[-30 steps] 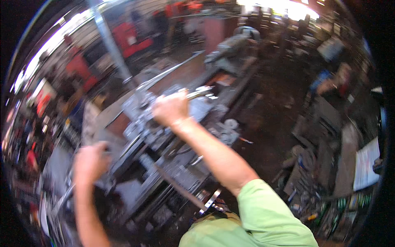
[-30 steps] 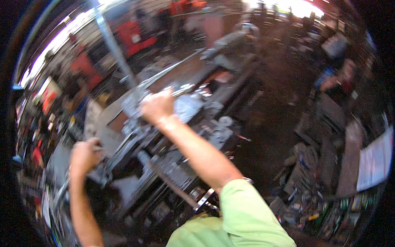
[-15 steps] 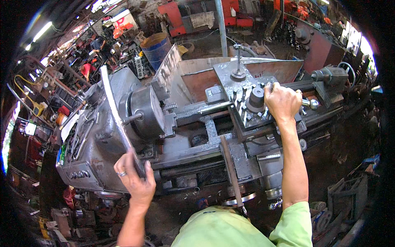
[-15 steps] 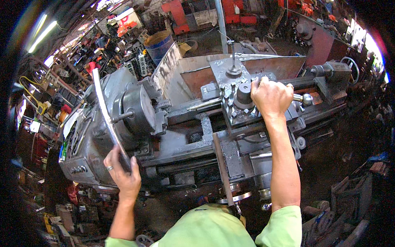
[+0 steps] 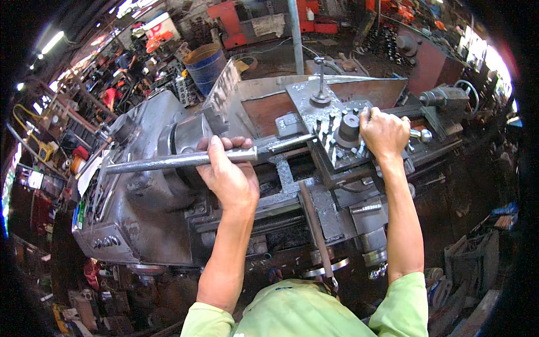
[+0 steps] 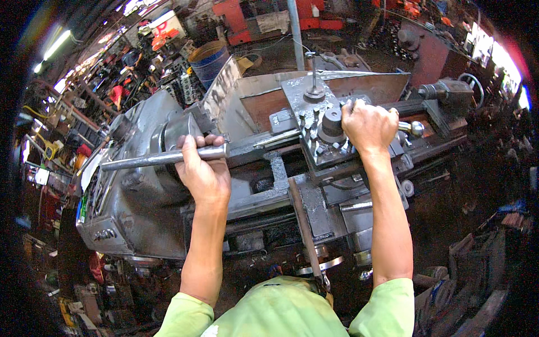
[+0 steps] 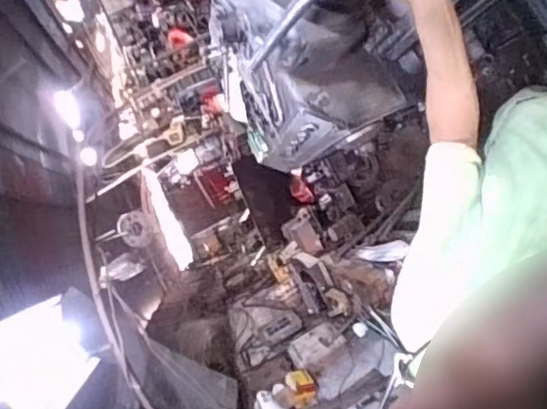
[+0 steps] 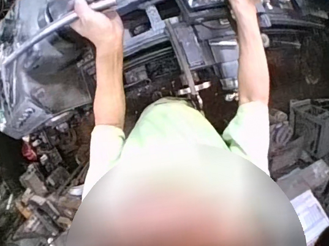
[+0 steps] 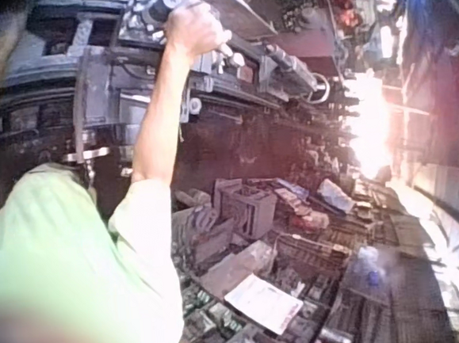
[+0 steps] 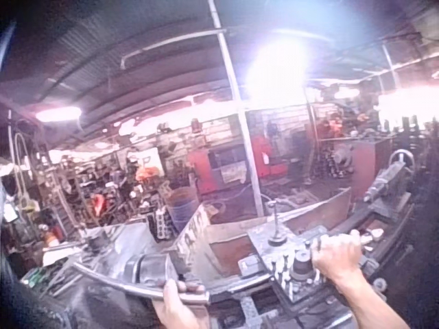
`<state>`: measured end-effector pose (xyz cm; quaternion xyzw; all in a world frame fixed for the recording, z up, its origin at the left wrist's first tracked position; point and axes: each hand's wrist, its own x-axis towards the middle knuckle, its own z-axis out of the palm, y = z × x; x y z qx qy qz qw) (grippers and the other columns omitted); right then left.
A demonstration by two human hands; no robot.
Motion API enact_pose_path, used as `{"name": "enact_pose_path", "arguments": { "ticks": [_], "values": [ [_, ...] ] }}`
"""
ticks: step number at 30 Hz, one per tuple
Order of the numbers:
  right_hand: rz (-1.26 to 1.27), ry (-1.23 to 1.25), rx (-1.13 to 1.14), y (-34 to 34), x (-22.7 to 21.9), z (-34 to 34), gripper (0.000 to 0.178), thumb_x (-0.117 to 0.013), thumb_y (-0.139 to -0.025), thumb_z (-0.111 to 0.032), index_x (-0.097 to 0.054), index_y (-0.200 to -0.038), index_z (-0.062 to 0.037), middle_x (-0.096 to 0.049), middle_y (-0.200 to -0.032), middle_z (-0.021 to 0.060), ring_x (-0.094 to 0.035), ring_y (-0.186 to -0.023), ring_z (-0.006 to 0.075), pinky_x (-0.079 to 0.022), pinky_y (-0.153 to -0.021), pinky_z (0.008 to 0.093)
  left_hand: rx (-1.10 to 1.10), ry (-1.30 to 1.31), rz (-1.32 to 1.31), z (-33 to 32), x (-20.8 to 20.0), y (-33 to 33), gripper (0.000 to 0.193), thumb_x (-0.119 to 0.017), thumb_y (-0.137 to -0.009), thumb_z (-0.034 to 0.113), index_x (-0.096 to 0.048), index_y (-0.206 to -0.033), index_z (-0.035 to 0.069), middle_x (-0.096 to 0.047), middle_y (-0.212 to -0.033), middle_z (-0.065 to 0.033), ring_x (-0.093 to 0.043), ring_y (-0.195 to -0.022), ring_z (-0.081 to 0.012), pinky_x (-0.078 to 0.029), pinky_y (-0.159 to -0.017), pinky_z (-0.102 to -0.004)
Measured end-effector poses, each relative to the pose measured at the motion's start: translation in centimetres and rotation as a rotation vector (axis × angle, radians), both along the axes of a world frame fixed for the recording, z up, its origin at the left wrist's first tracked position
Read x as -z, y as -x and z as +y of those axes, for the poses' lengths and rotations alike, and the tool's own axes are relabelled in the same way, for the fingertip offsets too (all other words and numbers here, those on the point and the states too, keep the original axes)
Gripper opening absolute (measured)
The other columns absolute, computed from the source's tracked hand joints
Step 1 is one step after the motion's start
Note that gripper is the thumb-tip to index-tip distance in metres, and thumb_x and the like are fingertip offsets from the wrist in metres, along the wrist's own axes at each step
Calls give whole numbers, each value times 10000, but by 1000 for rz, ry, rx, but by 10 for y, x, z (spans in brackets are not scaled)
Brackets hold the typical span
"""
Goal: The person operates a metal lathe, using a long metal bar to tighten the chuck and adjusting the tool post with a wrench. They repeatedly engage and disengage the chuck, reposition the bar, and make fine adjustments to the tooling setup.
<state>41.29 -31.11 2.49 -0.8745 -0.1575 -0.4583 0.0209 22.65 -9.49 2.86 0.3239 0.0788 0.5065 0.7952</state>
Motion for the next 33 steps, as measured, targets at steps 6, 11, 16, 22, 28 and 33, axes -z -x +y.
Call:
{"name": "enact_pose_path", "arguments": {
  "ticks": [6,11,16,22,28,33],
  "values": [
    [44,-19,16,-1,2,-1,376,-582,-907,-400,-719,-669,-144,-673,-598,118,-682,-573,295,-488,-697,460,343,-176,926,57,-29,142,300,-579,-958,85,-488,-1243,100,-413,-631,15,-399,-470,-109,-367,-417,-285],
    [15,-23,-38,-1,4,0,346,-608,-880,-400,-710,-662,-152,-676,-591,99,-685,-567,279,-491,-687,458,-11,-1510,1508,145,-59,195,296,-691,-854,110,-639,-1119,-11,-634,-715,-121,-626,-572,-182,-494,-574,-326],
    [117,-19,-13,1,1,-3,368,-557,-925,-416,-716,-723,-153,-692,-654,118,-691,-632,303,-470,-727,466,-377,-1405,1308,129,-22,198,392,-723,-872,176,-626,-1189,-34,-712,-974,-226,-695,-900,-325,-521,-821,-399],
    [482,-136,-190,9,-35,16,423,-570,-892,-476,-744,-997,-105,-728,-1007,145,-694,-969,318,-494,-845,501,-661,-946,1112,98,16,186,339,-646,-975,257,-649,-1164,-26,-710,-1040,-182,-658,-961,-262,-491,-900,-383],
    [577,-428,-899,61,-116,144,350,-653,-819,-390,-719,-948,-71,-695,-1030,177,-661,-1029,366,-535,-882,484,-978,-804,1158,102,24,163,373,-527,-1044,293,-691,-1138,-30,-709,-1081,-232,-681,-966,-362,-524,-859,-417],
    [794,-300,-998,96,-164,257,429,-600,-862,-335,-715,-1008,53,-685,-1068,294,-674,-1049,397,-537,-908,490,-953,-723,1184,115,33,165,548,-522,-1016,485,-689,-1210,1,-703,-1142,-227,-691,-975,-372,-533,-848,-410]
  ]
}}
